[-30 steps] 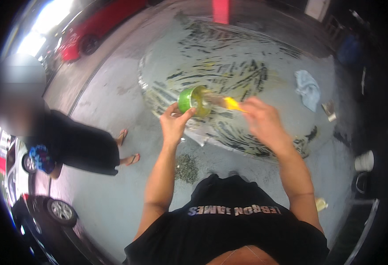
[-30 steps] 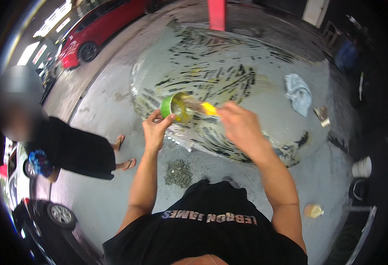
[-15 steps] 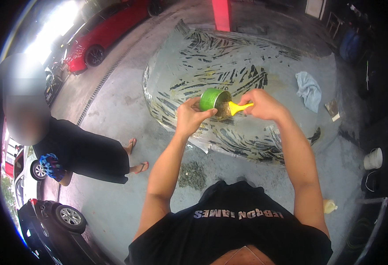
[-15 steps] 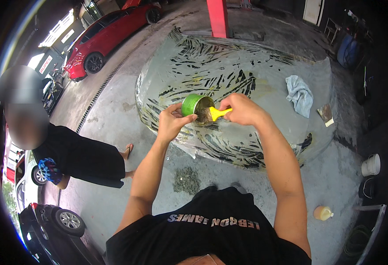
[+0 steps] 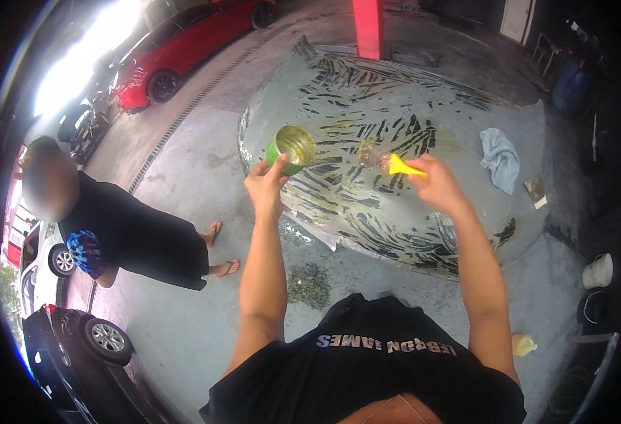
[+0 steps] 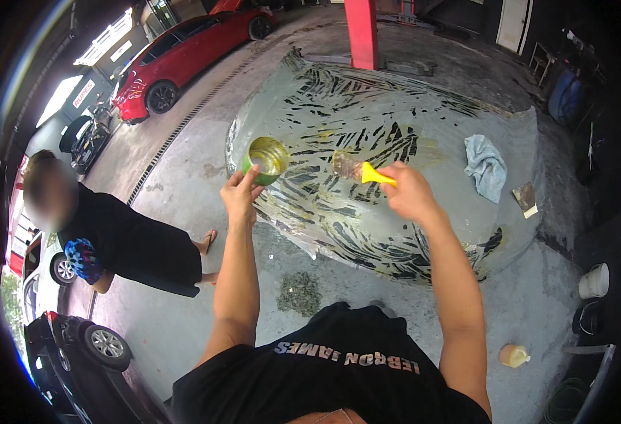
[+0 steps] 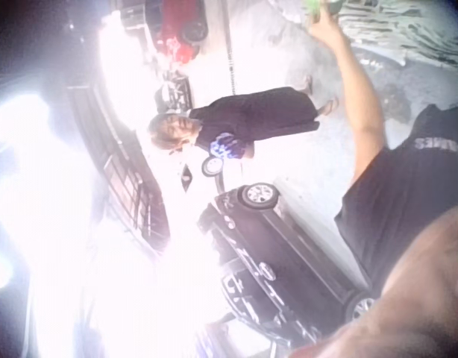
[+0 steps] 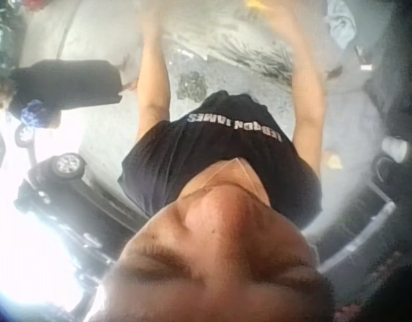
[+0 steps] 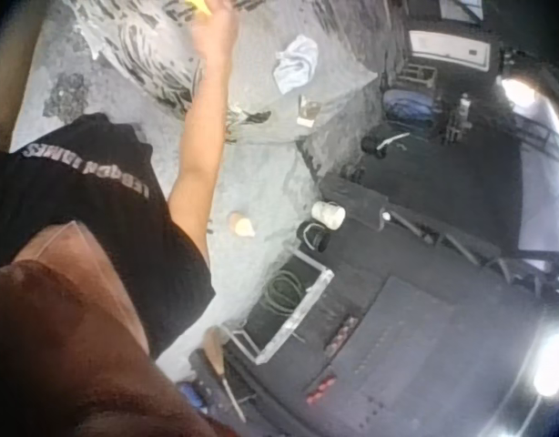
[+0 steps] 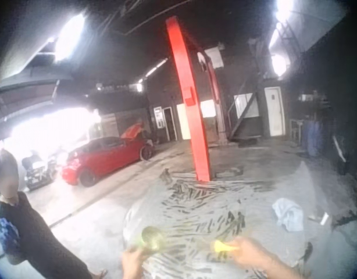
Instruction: The person applies a yellow viscous substance from a small container onto a large curved surface using a yellow brush. They repeatedly dip the brush into the container and spread the substance in broad strokes across the surface.
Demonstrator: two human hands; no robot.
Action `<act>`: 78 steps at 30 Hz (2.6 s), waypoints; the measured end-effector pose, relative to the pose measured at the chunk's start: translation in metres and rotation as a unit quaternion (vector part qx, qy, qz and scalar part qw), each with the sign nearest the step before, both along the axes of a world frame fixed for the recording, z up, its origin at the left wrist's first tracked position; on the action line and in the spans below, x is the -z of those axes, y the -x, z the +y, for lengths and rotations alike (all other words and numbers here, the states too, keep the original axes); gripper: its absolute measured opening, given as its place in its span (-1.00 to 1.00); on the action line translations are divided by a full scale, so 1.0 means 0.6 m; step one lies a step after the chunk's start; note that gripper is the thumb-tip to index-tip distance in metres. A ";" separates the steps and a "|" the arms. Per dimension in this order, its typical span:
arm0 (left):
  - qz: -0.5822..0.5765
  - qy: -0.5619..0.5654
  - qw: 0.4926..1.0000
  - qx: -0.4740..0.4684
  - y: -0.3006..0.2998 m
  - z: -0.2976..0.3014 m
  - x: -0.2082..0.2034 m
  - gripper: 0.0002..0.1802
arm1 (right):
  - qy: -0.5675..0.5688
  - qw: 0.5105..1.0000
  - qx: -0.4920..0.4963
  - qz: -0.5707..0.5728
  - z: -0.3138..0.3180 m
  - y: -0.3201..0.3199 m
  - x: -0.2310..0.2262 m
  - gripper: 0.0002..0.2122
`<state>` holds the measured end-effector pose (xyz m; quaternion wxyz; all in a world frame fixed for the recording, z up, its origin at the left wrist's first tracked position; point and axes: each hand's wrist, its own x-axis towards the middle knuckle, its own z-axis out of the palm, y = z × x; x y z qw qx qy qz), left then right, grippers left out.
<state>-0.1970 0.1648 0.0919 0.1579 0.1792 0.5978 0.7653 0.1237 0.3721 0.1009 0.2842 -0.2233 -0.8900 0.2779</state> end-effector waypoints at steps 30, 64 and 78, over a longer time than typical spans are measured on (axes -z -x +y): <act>0.402 0.194 0.881 0.156 -0.117 0.059 -0.024 -0.31 | 0.135 0.972 0.051 -0.186 -0.087 0.049 -0.079 -0.83; -0.126 -0.034 0.991 -0.037 -0.070 -0.130 0.085 -0.48 | 0.024 0.981 0.176 -0.080 -0.120 -0.046 -0.019 -0.81; -0.139 -0.062 0.987 -0.059 -0.083 -0.154 0.113 -0.44 | -0.042 0.976 0.078 -0.198 -0.224 0.013 0.002 -0.72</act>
